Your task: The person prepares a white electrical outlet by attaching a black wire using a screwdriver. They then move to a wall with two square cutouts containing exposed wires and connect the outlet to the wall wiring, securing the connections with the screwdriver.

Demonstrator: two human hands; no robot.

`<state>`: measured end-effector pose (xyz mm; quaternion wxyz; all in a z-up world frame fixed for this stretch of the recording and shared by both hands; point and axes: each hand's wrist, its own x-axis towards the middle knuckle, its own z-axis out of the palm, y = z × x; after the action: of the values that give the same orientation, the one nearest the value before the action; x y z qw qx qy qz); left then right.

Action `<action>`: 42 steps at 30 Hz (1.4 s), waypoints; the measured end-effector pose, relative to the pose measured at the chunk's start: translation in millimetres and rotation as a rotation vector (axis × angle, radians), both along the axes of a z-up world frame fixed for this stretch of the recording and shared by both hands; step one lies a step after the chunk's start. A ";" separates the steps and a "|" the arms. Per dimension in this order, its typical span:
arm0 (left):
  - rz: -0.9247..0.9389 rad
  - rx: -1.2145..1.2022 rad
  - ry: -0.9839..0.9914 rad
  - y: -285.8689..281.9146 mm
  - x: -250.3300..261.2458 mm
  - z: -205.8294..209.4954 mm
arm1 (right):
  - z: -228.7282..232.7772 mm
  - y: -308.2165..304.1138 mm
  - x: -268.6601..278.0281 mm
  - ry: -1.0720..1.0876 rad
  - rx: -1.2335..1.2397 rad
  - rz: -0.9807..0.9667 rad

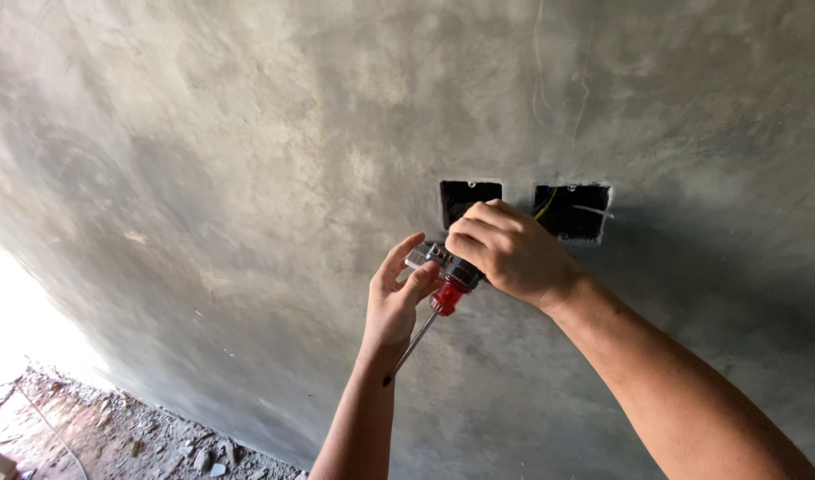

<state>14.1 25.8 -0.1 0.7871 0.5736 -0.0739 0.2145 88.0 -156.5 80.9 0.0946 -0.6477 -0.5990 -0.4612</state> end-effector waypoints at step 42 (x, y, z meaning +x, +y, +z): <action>0.025 0.292 0.081 14.4 -3.0 9.6 | 52.2 -1.6 -20.3 0.831 -0.227 -0.139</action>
<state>11.1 40.2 9.5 0.6950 0.6909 -0.0650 0.1880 67.7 -158.1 133.1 0.2245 -0.8234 -0.5118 -0.0981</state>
